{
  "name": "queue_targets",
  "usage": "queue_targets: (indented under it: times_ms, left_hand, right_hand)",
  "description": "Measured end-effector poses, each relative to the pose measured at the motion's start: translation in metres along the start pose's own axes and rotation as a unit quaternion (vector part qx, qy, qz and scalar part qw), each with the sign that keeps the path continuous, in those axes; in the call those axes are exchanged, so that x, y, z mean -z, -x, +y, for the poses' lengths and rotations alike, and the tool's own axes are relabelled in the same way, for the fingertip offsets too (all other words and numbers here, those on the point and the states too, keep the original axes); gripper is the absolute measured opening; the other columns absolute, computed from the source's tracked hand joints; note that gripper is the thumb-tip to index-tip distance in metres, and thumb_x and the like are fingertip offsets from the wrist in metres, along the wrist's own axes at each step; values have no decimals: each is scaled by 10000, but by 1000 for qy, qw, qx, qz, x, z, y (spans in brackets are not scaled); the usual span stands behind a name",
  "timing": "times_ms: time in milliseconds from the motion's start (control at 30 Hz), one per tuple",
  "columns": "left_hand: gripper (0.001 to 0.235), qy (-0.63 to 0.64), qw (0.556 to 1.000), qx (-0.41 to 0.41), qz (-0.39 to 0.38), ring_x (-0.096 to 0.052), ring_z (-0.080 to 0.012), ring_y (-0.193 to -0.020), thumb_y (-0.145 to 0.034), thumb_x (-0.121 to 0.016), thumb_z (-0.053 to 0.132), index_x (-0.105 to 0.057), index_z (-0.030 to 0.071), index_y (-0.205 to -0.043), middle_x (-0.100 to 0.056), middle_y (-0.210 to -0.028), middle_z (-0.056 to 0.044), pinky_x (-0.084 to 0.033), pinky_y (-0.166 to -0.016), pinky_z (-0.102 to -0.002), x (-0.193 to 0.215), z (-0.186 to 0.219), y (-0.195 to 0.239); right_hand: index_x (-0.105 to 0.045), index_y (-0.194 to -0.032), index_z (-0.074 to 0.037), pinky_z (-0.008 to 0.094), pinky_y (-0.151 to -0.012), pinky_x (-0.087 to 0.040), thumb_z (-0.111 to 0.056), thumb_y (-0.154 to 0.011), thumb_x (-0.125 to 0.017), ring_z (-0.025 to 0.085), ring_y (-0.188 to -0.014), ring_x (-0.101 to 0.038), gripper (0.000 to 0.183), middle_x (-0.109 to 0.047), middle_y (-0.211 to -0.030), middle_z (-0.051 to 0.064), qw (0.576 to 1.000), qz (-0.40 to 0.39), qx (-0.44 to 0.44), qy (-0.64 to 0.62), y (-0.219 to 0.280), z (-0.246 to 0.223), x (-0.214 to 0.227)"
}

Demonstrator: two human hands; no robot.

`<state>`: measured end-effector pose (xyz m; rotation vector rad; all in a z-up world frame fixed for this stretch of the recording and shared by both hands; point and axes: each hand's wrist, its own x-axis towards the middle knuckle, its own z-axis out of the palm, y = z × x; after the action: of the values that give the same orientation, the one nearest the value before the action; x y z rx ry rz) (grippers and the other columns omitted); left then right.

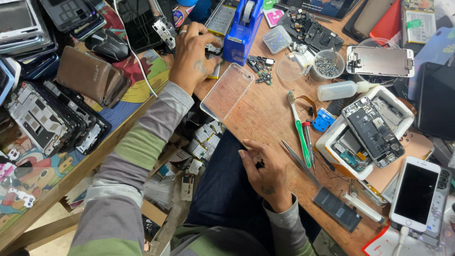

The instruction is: The person disassembles a smartphone by prying open the back cover and removing the battery. They then use a screwdriver to unscrew and remove a small internal component from the phone's chassis.

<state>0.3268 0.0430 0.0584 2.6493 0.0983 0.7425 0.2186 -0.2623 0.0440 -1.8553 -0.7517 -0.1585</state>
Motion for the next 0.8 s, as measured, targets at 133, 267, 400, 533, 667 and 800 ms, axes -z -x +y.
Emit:
queue_targets:
  times_ms: [133,267,400,533,667,800]
  left_hand:
    - [339,-13,1000,8,-4,-514,-316,-1146,-654,-953,165,-775,93,-933,-571,-1140,-93,-389,-1011,-459,-1,5,0]
    - [282,-35,999,-28,18,-513,-326,-1155,-711,-918,126,-764,63,-938,-579,-1164,-109,-397,-997,-458,-5,1,2]
    - [199,-76,989,-117,49,-534,-287,-1191,-808,-883,97,-748,48,-947,-636,-1106,-62,-380,-1000,-453,-3,-3,8]
    - [150,-43,989,-114,89,-581,-284,-1109,-883,-813,117,-721,45,-978,-678,-1053,-59,-381,-976,-450,-3,-2,8]
    - [118,6,983,-70,172,-635,-310,-1002,-1031,-700,133,-673,34,-1090,-677,-1065,-94,-455,-915,-422,-5,1,1]
    - [136,47,957,-62,278,-655,-344,-946,-1102,-593,131,-622,2,-1131,-648,-1069,-139,-520,-825,-407,-7,1,-11]
  right_hand:
    - [-705,-1146,-31,254,-630,-535,-90,-891,-796,123,-650,-662,277,-726,-776,37,1000,-2,14,-1,0,0,-1]
    - [-714,-1142,-33,257,-627,-532,-89,-881,-799,127,-651,-661,281,-717,-761,40,1000,0,8,0,0,-1,1]
    - [-707,-1152,-35,250,-646,-545,-96,-893,-793,117,-679,-683,280,-741,-816,42,1000,1,3,-11,-1,-3,1]
    - [-711,-1148,-38,254,-640,-539,-96,-893,-795,123,-663,-667,275,-734,-804,48,1000,-1,-5,-9,0,-5,1]
    - [-712,-1145,-46,254,-625,-530,-91,-886,-799,123,-646,-658,277,-735,-792,45,1000,-4,-16,-6,0,-6,2]
    - [-710,-1138,-47,254,-616,-524,-85,-888,-804,122,-644,-653,270,-717,-778,50,1000,4,-6,-1,0,-6,2]
